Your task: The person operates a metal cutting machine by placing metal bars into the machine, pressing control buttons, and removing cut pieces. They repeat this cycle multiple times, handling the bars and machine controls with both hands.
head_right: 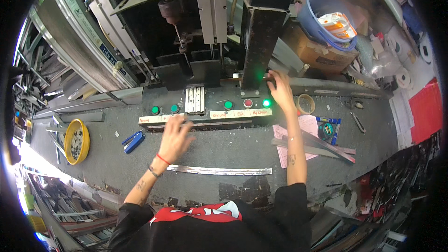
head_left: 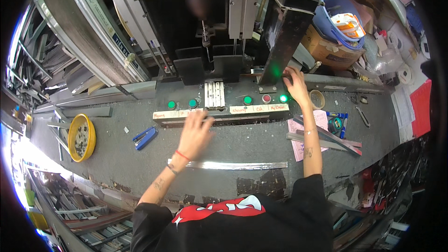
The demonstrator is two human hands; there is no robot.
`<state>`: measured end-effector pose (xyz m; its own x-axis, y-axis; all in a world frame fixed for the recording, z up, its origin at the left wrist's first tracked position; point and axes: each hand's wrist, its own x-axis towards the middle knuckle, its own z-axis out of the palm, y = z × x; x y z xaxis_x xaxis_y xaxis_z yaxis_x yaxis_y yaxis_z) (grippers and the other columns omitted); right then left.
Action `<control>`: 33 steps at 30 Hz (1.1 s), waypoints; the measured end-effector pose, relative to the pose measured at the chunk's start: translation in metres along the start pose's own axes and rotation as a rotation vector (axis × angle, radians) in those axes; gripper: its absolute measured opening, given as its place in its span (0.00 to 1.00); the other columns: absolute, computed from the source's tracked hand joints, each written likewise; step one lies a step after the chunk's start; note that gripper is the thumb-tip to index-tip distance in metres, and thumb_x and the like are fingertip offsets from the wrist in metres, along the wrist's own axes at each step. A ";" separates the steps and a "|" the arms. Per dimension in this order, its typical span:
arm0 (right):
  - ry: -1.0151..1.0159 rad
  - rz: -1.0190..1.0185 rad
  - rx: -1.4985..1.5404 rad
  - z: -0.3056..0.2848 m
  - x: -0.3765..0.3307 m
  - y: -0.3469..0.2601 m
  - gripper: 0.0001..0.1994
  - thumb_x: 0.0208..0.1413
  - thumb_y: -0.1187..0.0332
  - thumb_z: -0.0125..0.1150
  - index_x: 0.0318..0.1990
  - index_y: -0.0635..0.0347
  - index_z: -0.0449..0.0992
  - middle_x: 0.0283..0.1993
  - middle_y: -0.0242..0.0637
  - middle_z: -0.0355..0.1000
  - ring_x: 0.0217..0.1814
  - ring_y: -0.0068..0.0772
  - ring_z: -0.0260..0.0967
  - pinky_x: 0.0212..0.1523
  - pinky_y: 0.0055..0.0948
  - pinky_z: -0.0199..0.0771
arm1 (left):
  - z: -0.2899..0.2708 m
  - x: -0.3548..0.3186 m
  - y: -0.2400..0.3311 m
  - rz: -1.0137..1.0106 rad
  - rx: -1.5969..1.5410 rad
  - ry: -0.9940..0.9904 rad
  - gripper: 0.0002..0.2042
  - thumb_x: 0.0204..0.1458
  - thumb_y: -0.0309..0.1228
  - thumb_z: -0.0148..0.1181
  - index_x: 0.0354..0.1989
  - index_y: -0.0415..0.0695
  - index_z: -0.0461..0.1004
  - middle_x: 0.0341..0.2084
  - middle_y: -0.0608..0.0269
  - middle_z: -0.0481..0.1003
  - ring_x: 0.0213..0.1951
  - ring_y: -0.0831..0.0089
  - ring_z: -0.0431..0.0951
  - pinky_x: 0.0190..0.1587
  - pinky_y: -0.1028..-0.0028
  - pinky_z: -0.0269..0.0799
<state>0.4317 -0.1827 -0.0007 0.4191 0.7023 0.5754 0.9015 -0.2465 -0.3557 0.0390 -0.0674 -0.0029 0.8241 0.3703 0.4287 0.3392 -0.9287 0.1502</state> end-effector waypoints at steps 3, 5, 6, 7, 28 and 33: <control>-0.043 -0.036 -0.067 0.008 0.010 0.002 0.12 0.51 0.73 0.58 0.43 0.61 0.70 0.44 0.40 0.67 0.48 0.51 0.61 0.48 0.43 0.65 | 0.004 -0.021 0.027 0.246 -0.052 -0.194 0.22 0.47 0.48 0.60 0.46 0.47 0.71 0.46 0.59 0.71 0.55 0.63 0.68 0.64 0.58 0.55; -0.098 -0.098 -0.111 0.001 0.015 0.009 0.12 0.50 0.72 0.59 0.43 0.60 0.70 0.44 0.40 0.68 0.47 0.50 0.62 0.48 0.43 0.66 | 0.004 -0.037 0.029 0.250 -0.042 -0.342 0.23 0.46 0.52 0.59 0.44 0.47 0.71 0.45 0.61 0.71 0.52 0.63 0.69 0.63 0.58 0.57; -0.139 -0.097 -0.134 -0.004 0.016 0.013 0.12 0.50 0.72 0.59 0.44 0.60 0.70 0.44 0.40 0.68 0.47 0.50 0.63 0.48 0.43 0.66 | 0.002 -0.046 0.027 0.250 -0.037 -0.405 0.24 0.46 0.54 0.58 0.42 0.47 0.71 0.44 0.62 0.71 0.51 0.63 0.69 0.62 0.58 0.58; -0.075 -0.130 -0.161 -0.011 0.018 0.018 0.12 0.49 0.72 0.59 0.42 0.58 0.71 0.43 0.42 0.67 0.47 0.50 0.65 0.45 0.44 0.68 | 0.001 -0.054 0.024 0.242 -0.095 -0.462 0.24 0.43 0.53 0.60 0.40 0.46 0.71 0.41 0.61 0.70 0.48 0.63 0.70 0.59 0.60 0.62; 0.029 0.724 -0.748 -0.322 -0.355 0.208 0.22 0.56 0.72 0.54 0.60 0.63 0.63 0.56 0.56 0.61 0.59 0.57 0.59 0.59 0.44 0.59 | -0.193 -0.087 -0.227 -0.136 0.400 0.038 0.18 0.46 0.22 0.57 0.48 0.43 0.68 0.38 0.57 0.71 0.44 0.59 0.70 0.52 0.61 0.64; 0.064 0.636 -0.610 -0.242 -0.321 0.170 0.23 0.57 0.72 0.53 0.61 0.63 0.61 0.60 0.57 0.58 0.64 0.57 0.53 0.63 0.46 0.54 | -0.211 -0.068 -0.300 -0.093 0.334 0.037 0.18 0.46 0.23 0.56 0.49 0.42 0.68 0.39 0.56 0.70 0.44 0.56 0.69 0.52 0.62 0.63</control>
<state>0.4769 -0.6115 -0.0678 0.8496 0.2767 0.4489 0.3885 -0.9041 -0.1779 -0.2146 0.1814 0.1112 0.7677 0.4463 0.4600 0.5468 -0.8304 -0.1069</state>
